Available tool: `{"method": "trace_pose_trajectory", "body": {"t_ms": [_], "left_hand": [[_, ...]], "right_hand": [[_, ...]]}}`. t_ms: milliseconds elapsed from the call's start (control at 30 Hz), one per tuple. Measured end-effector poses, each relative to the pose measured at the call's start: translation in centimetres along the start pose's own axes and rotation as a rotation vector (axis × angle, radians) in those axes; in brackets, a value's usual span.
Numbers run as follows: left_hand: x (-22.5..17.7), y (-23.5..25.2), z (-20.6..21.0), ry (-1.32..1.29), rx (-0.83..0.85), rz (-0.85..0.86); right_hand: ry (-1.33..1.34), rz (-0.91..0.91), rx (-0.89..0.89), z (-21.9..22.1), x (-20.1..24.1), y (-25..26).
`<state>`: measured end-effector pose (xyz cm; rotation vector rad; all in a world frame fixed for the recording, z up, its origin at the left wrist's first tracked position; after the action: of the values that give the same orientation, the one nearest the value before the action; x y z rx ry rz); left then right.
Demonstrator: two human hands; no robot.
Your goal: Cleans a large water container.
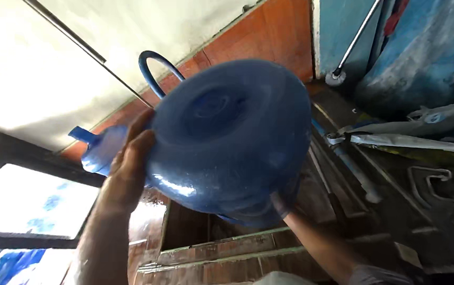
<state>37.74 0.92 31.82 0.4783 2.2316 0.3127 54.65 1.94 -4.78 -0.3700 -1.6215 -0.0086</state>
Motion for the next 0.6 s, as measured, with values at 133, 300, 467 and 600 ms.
{"method": "trace_pose_trajectory", "body": {"t_ms": [133,300,467,600], "left_hand": [[-2.6,-0.2,-2.4,-0.100,-0.062,0.120],[-1.4,-1.2,-0.9,0.004,-0.023,0.024],[-1.3,-2.3,-0.9,-0.070,-0.039,0.008],[0.0,-3.2,-1.4,-0.157,-0.192,-0.048]], "right_hand": [[-0.098,0.147,0.181,-2.2,7.5,-2.4],[-0.086,-0.130,-0.136,0.3,2.2,-2.7],[-0.041,-0.156,0.290,-1.3,3.0,-3.2],[-0.117,-0.402,0.178,-0.3,2.4,-1.2]]}}
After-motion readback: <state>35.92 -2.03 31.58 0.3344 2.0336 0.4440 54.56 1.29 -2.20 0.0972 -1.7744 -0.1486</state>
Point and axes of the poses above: each hand's wrist, its own y-axis towards the middle knuckle, its own z-axis out of the palm, x = y × z, the point moved 3 cm from there along y, towards the middle knuckle, and after that the axes turned 1 degree about -y, right-handed, at the moved point
